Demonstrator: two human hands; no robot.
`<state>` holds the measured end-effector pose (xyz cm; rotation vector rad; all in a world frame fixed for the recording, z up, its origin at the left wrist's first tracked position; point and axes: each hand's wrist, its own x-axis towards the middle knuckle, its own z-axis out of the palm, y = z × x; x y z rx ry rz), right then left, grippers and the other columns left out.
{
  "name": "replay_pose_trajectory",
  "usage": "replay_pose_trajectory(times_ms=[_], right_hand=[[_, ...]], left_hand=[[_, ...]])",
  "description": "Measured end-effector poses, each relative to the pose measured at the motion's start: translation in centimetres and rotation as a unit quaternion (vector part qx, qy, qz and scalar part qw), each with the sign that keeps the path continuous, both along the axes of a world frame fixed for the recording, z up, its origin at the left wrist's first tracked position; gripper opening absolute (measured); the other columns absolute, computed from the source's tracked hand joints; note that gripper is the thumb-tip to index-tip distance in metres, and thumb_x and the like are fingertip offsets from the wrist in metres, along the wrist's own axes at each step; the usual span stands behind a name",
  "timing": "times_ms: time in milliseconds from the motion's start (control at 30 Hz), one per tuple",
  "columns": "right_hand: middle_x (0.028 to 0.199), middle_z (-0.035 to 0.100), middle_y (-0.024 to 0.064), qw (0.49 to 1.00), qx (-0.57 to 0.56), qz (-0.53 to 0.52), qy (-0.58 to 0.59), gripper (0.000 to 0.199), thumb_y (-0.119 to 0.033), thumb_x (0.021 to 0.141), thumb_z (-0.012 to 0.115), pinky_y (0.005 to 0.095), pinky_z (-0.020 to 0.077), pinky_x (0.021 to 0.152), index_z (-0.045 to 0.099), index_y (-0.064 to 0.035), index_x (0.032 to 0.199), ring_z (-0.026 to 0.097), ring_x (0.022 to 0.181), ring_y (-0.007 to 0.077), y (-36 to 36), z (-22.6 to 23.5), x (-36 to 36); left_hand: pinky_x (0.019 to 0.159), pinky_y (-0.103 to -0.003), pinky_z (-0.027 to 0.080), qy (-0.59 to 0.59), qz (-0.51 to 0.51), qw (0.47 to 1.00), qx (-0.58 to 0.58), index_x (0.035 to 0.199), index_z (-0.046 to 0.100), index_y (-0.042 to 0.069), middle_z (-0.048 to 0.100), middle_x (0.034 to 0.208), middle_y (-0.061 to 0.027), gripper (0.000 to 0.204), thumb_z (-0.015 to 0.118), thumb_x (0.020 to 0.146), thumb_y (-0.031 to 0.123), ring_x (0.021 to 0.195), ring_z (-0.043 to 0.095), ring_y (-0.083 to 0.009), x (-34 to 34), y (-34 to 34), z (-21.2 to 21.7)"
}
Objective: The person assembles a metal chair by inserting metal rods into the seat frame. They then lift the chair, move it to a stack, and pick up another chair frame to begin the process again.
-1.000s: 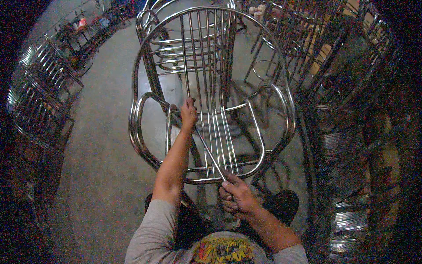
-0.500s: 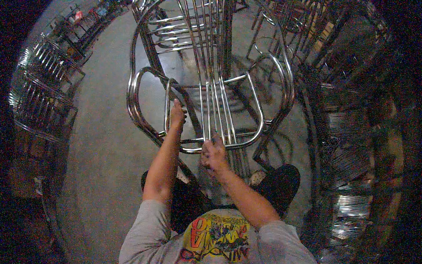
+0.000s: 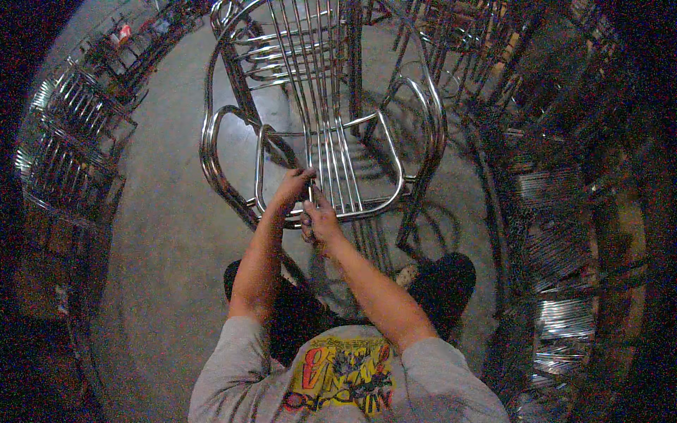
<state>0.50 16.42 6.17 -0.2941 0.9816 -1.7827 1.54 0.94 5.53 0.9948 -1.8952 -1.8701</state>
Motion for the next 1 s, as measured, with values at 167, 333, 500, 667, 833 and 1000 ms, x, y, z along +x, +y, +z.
replay_pose_trajectory(times_ms=[167,333,500,667,833,1000], right_hand=[[0.074,0.060,0.0044,0.964,0.199,-0.059,0.167,0.043,-0.047,0.092,0.056,0.0317,0.0438,0.045,0.059,-0.0059,0.104,0.057,0.053,0.0185,4.0,-0.8,0.2],[0.094,0.065,0.0070,0.982,0.108,-0.014,-0.153,0.041,-0.045,0.087,0.065,0.0409,0.0521,0.078,0.060,-0.0084,0.105,0.063,0.086,0.0217,3.8,-2.6,-0.1],[0.087,0.064,0.0054,0.985,0.041,-0.044,-0.159,0.034,-0.037,0.084,0.067,0.0337,0.0473,0.078,0.062,-0.0085,0.101,0.060,0.080,0.0205,0.9,-5.8,-0.4],[0.090,0.065,0.0061,0.979,0.097,-0.041,-0.172,0.025,-0.027,0.082,0.066,0.0351,0.0468,0.081,0.062,-0.0076,0.097,0.061,0.084,0.0211,1.4,-7.4,-1.0],[0.091,0.065,0.0067,0.980,0.065,-0.019,-0.185,0.023,-0.024,0.082,0.066,0.0370,0.0469,0.086,0.061,-0.0064,0.096,0.061,0.088,0.0219,1.7,-7.1,-1.4],[0.093,0.065,0.0096,0.980,0.036,-0.036,-0.192,0.025,-0.022,0.081,0.066,0.0386,0.0468,0.090,0.060,-0.0051,0.099,0.061,0.091,0.0248,1.5,-7.5,-1.0]], left_hand=[[0.045,-0.030,0.039,0.030,0.099,0.993,0.051,0.087,0.058,0.003,0.050,0.061,-0.0015,0.027,0.054,0.093,0.029,0.048,0.047,-0.0143,-0.1,-0.4,-1.4],[0.037,-0.031,0.033,0.065,0.160,0.980,0.099,0.083,0.051,0.008,0.043,0.058,0.0008,0.021,0.052,0.094,0.025,0.043,0.040,-0.0126,-0.9,-0.6,-3.0],[0.036,-0.031,0.033,0.080,0.177,0.979,0.059,0.085,0.051,0.006,0.042,0.059,0.0012,0.021,0.051,0.094,0.025,0.043,0.040,-0.0120,-1.4,-1.0,-3.4],[0.050,-0.040,0.045,0.015,0.175,0.984,-0.022,0.088,0.059,0.000,0.058,0.068,-0.0102,0.029,0.052,0.092,0.028,0.052,0.054,-0.0264,-2.8,-2.1,-4.9],[0.083,-0.049,0.047,-0.128,0.193,0.953,-0.193,0.092,0.066,-0.005,0.065,0.094,-0.0294,0.040,0.051,0.089,0.032,0.091,0.062,-0.0471,-4.2,-2.7,-5.1],[0.085,-0.051,0.047,-0.165,0.196,0.931,-0.258,0.093,0.065,-0.005,0.064,0.099,-0.0301,0.038,0.049,0.091,0.030,0.097,0.060,-0.0475,-3.9,-1.2,-3.3]])
